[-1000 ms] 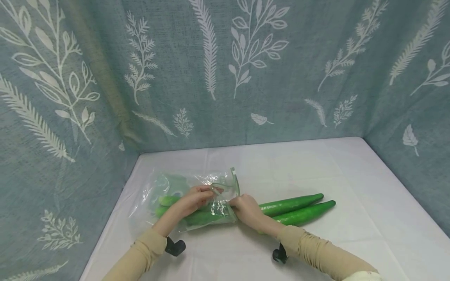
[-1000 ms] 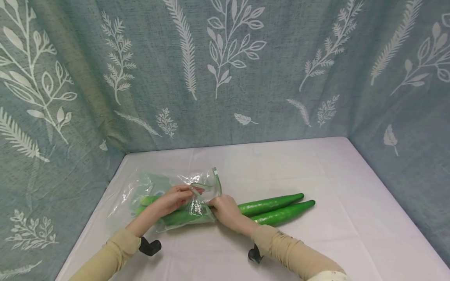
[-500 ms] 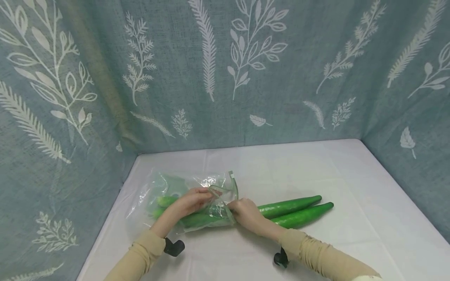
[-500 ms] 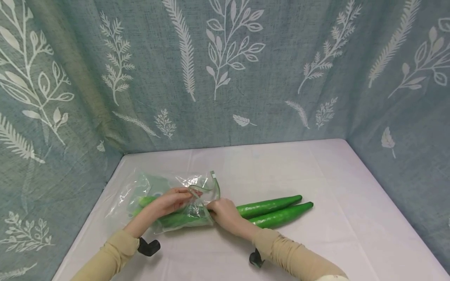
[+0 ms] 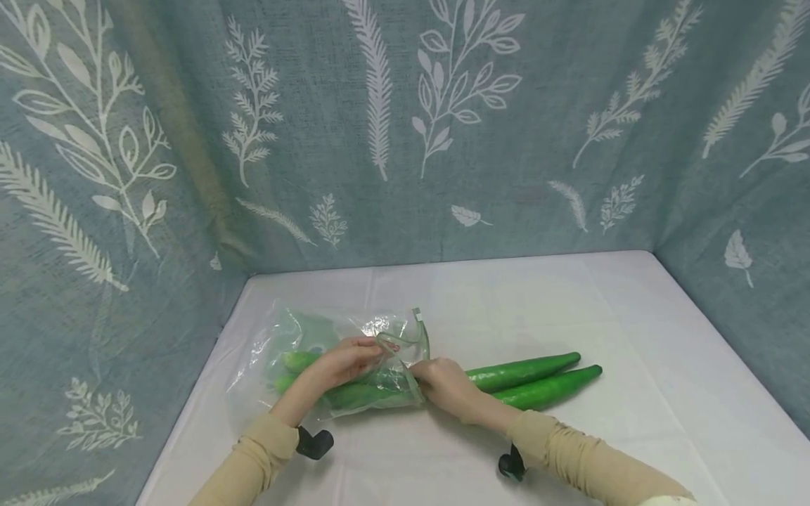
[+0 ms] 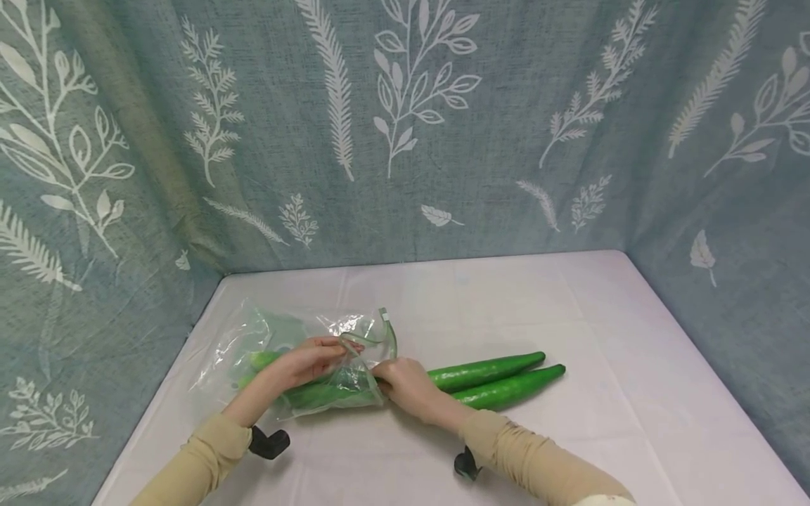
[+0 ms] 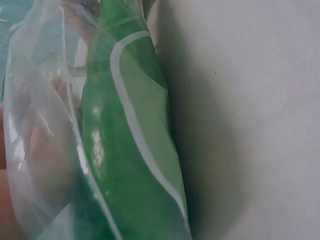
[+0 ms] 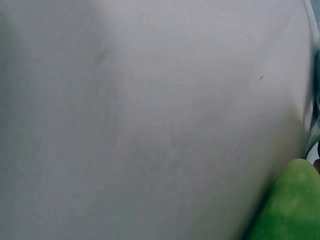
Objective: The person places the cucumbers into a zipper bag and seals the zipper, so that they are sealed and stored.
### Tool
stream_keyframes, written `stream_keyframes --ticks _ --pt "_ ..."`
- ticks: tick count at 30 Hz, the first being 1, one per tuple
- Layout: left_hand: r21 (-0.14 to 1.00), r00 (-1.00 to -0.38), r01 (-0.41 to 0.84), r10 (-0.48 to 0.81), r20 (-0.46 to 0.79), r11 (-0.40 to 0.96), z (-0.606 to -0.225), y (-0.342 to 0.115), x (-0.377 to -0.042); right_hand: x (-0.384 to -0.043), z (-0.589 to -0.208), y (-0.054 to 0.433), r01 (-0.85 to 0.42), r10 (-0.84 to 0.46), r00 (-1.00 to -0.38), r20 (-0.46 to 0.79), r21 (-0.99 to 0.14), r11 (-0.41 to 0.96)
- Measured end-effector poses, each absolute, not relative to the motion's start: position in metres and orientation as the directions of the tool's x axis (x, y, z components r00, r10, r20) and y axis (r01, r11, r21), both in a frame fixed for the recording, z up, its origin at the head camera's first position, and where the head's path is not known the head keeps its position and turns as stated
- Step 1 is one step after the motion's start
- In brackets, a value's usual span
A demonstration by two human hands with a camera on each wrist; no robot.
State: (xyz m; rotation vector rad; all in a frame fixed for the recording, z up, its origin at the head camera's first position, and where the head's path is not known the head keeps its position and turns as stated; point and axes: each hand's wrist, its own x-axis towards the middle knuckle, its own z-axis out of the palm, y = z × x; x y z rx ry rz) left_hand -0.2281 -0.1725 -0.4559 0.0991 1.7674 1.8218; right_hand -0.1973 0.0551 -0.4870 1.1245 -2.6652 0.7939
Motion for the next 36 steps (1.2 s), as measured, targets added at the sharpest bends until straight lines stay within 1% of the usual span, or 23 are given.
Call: stream_keyframes --ticks 8,18,24,28,36 --pt "0.92 -0.814 -0.39 0.453 -0.362 0.034 -0.454 -0.174 -0.226 -0.196 -0.483 0.057 -0.698 -0.641 -0.706 0.301 -0.449 0.557" --pt "0.916 -0.805 -0.401 0.479 -0.351 -0.002 -0.454 -0.177 -0.226 -0.194 -0.48 0.066 -0.691 -0.644 -0.707 0.292 -0.483 0.539" --pt "0.92 -0.797 -0.391 0.497 -0.344 0.011 -0.456 -0.178 -0.227 -0.19 -0.479 0.075 -0.687 -0.638 -0.709 0.302 -0.499 0.528" --pt "0.924 -0.797 -0.382 0.496 -0.345 0.027 -0.456 -0.178 -0.227 -0.188 -0.478 0.081 -0.668 -0.63 -0.72 0.289 -0.534 0.518" --pt "0.927 -0.796 -0.376 0.507 -0.33 0.013 -0.457 -0.179 -0.228 -0.187 -0.483 0.094 -0.661 -0.6 -0.729 0.331 -0.57 0.488"
